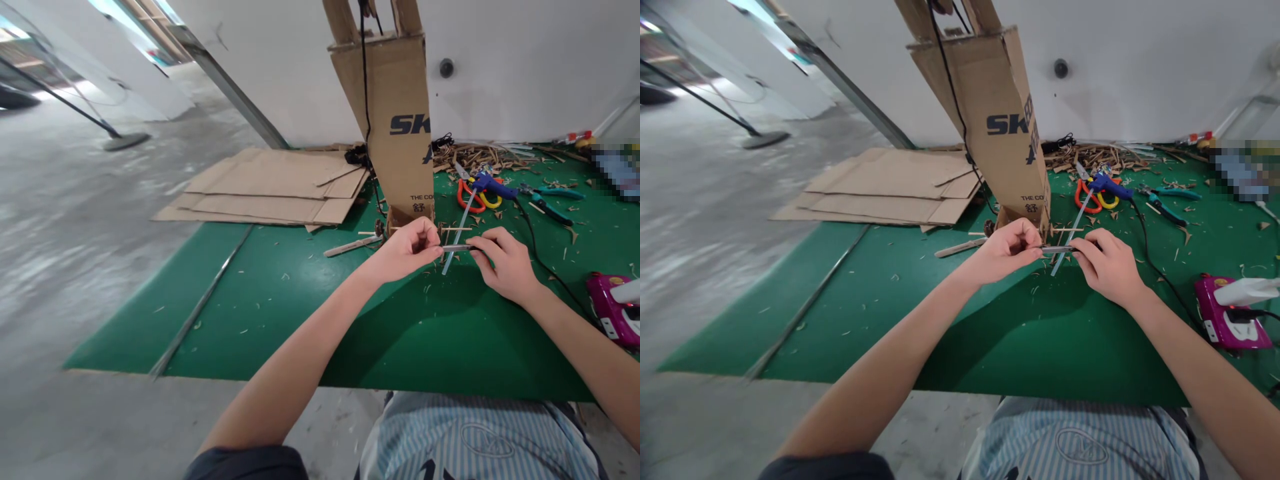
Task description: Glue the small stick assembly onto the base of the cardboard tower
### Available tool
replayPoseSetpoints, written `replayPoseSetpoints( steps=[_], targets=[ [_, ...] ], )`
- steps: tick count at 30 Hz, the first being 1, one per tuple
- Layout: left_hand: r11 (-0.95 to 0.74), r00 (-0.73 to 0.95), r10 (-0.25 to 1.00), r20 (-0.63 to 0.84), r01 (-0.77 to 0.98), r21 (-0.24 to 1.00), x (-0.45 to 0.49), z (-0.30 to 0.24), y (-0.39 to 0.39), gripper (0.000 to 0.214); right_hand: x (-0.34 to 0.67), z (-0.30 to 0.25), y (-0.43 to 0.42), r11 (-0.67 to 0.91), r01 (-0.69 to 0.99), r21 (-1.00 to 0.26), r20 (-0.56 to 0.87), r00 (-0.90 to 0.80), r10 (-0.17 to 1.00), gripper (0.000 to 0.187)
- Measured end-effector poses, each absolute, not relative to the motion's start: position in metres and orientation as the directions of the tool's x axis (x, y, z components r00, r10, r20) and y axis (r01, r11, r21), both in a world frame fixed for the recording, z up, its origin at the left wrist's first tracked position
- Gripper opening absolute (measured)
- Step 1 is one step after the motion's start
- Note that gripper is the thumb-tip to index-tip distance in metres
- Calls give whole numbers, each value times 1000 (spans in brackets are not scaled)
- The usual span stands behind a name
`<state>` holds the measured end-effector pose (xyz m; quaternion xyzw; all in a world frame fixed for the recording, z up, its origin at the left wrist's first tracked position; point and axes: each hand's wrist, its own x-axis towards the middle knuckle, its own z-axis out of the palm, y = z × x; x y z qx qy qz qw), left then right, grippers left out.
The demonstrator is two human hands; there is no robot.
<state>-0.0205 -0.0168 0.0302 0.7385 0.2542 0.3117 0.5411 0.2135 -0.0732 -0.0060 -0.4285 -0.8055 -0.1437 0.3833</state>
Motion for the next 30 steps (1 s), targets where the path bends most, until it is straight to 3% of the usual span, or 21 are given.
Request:
replayPoseSetpoints(
  steps=[18, 30],
  targets=[
    [-254, 635, 761, 133, 103, 962, -20, 30, -16, 26, 216, -8, -73, 557, 829, -56, 730, -347, 589, 16],
    [-370, 525, 827, 201, 239, 898, -23, 23, -10, 19, 219, -8, -71, 509, 857, -85, 754, -279, 595, 15]
  ],
)
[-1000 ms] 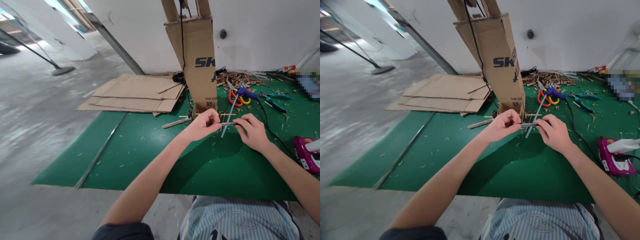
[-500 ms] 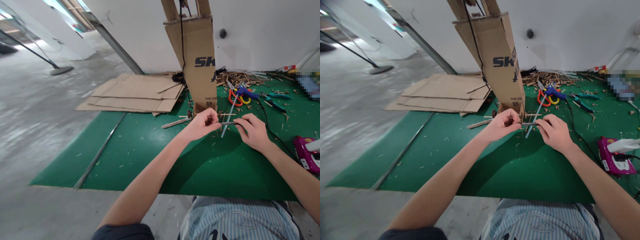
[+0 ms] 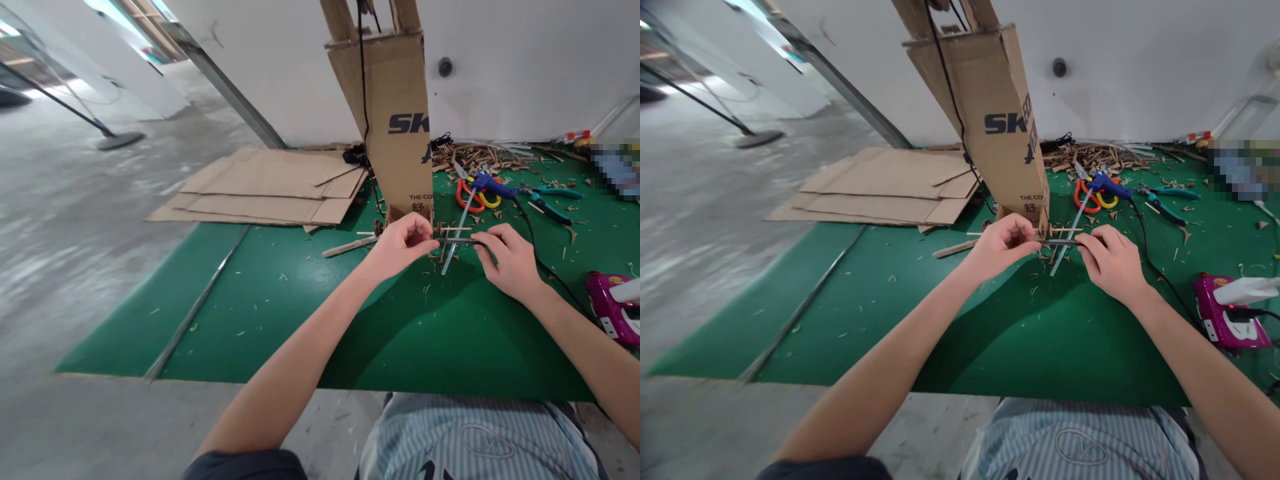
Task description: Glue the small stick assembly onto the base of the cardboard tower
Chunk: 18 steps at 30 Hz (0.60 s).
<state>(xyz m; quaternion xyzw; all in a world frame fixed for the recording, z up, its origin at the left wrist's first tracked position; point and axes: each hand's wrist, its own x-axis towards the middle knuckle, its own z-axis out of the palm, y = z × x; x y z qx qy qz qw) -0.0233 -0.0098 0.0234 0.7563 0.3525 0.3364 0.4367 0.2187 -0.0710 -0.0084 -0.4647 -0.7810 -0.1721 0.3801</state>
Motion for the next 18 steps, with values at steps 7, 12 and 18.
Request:
replayPoseSetpoints(
  steps=[7, 12, 18],
  targets=[
    [-554, 554, 765, 329, 304, 775, -19, 24, -14, 11, 216, -8, -72, 486, 874, -10, 749, -315, 582, 15],
    [-574, 578, 744, 335, 297, 763, -22, 24, -12, 14, 216, -9, -73, 448, 894, -14, 703, -310, 640, 18],
    [-611, 540, 758, 365, 393, 688, -21, 22, -14, 12, 215, -9, -72, 441, 898, 14, 692, -327, 644, 20]
  ],
)
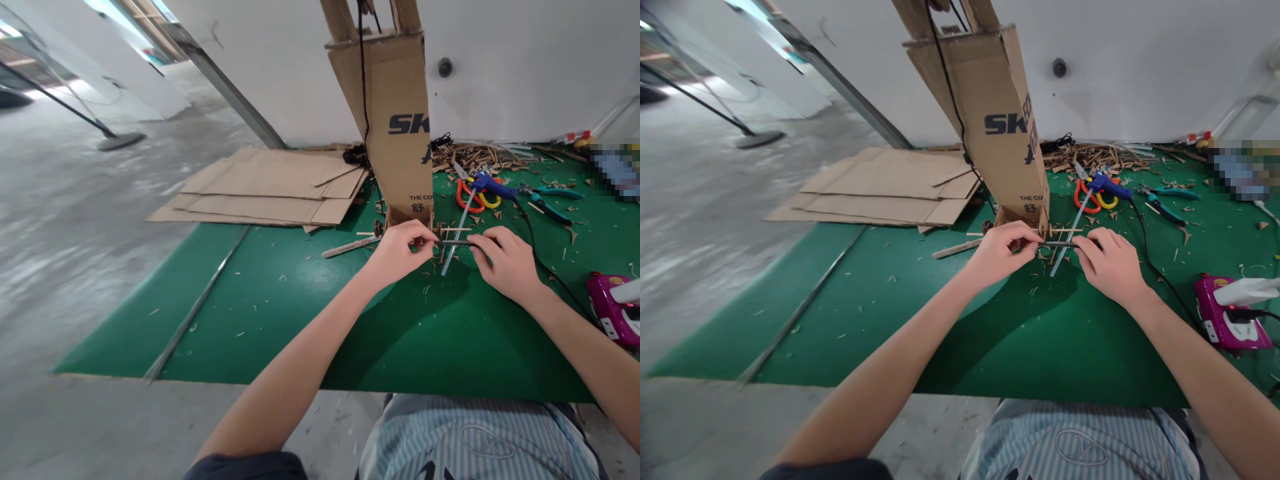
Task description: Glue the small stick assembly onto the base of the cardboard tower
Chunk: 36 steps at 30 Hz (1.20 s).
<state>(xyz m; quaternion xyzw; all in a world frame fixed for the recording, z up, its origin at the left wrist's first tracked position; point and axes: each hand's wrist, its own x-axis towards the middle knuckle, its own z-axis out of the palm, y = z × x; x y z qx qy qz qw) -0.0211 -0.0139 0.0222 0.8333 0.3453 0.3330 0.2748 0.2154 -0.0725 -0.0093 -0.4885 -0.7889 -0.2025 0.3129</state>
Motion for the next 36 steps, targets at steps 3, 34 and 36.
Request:
replayPoseSetpoints(
  steps=[3, 34, 36],
  targets=[
    [-649, 522, 757, 393, 532, 544, -18, 20, -17, 12, 214, -9, -72, 439, 897, 50, 683, -352, 640, 20],
    [-624, 316, 725, 612, 678, 389, -44, 29, 3, 22, 221, -14, -67, 201, 927, -318, 570, 17, 822, 23],
    [-638, 431, 698, 572, 737, 224, -43, 27, 1, 16, 220, -14, -67, 211, 918, -336, 537, 3, 843, 24]
  ],
)
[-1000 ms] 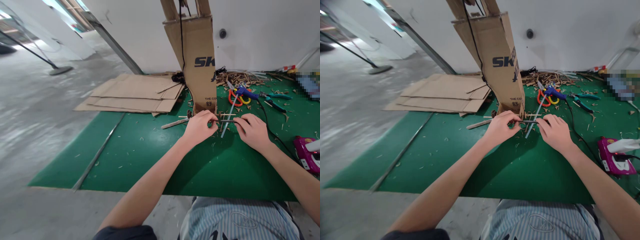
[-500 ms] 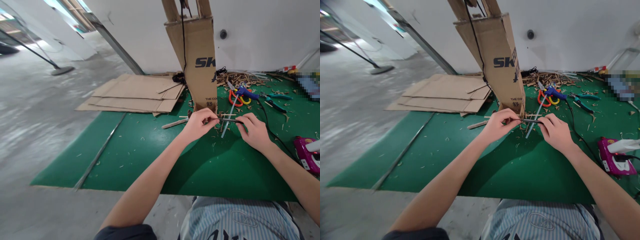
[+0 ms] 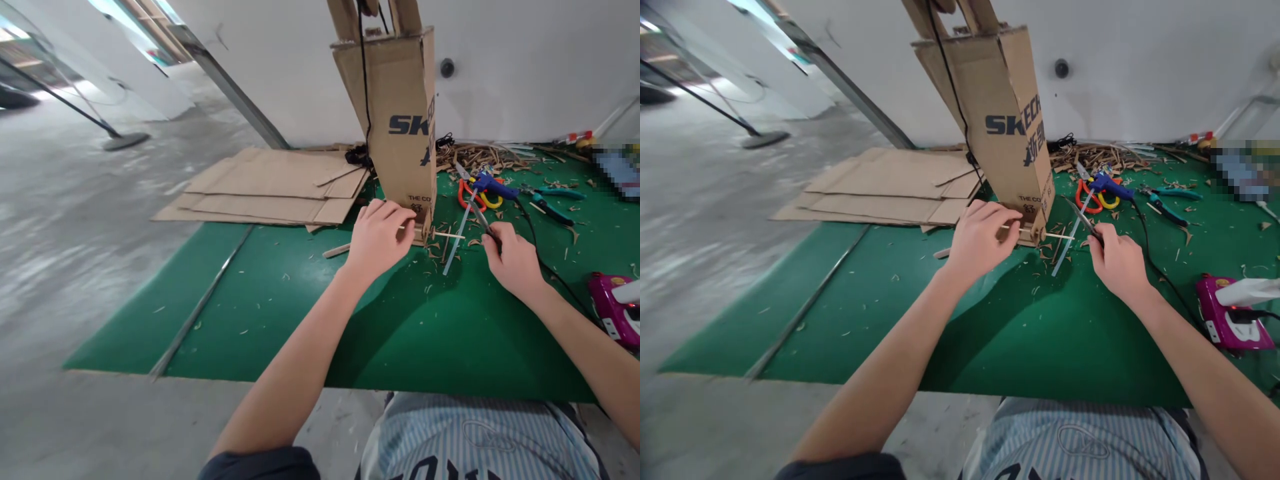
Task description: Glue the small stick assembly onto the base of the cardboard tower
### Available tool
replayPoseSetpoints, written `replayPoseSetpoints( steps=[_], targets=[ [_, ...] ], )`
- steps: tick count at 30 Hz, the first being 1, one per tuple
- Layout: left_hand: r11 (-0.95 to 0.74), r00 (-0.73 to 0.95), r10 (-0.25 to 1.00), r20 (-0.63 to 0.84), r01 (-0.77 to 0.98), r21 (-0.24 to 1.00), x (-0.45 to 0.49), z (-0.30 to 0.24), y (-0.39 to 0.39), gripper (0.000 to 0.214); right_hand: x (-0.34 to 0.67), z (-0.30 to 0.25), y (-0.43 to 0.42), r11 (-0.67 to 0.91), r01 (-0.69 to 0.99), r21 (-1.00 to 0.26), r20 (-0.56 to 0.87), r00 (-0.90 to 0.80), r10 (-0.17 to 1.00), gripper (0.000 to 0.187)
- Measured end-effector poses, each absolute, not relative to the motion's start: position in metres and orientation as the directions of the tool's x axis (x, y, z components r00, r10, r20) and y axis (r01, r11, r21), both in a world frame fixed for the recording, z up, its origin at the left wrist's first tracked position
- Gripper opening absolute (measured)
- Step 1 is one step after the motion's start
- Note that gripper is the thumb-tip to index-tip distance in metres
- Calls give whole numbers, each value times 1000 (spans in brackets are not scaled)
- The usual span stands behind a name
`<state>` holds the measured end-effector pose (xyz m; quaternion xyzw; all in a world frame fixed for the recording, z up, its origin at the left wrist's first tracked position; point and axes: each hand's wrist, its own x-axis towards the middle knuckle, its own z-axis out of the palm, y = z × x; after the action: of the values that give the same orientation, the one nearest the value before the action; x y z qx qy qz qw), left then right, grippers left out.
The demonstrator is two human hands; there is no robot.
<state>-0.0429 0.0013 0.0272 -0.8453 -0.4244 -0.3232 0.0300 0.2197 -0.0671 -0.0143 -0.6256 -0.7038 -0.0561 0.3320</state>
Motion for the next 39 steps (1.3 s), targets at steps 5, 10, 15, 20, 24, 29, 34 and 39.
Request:
replayPoseSetpoints(
  steps=[5, 10, 15, 20, 24, 29, 34, 39],
  targets=[
    [-652, 573, 704, 419, 756, 62, -45, 16, 5, 22, 218, -15, -69, 237, 905, -354, 523, -19, 852, 25],
    [-677, 607, 682, 407, 736, 37, -45, 9, 11, 17, 214, -15, -71, 322, 895, -308, 535, -117, 837, 28],
    [-672, 605, 674, 424, 741, 12, -36, 8, 8, 23, 207, -11, -76, 375, 892, -252, 527, -199, 826, 39],
    [-673, 590, 678, 438, 738, 49, -24, 10, 3, 25, 196, -11, -82, 377, 919, -111, 536, -264, 802, 46],
    [-660, 598, 679, 426, 751, -3, -23, 11, 1, 29, 182, -7, -92, 324, 945, 36, 484, -300, 822, 50],
    [-645, 622, 647, 442, 755, -118, -23, 9, 1, 29, 168, 4, -101, 213, 968, 136, 304, -245, 920, 52],
    [-630, 613, 633, 473, 763, -145, -20, 6, 1, 29, 163, 9, -100, 204, 967, 151, 158, -228, 961, 56],
    [-626, 616, 627, 478, 763, -162, -19, 5, 2, 31, 156, 9, -98, 205, 970, 130, 94, -218, 971, 58]
  ],
)
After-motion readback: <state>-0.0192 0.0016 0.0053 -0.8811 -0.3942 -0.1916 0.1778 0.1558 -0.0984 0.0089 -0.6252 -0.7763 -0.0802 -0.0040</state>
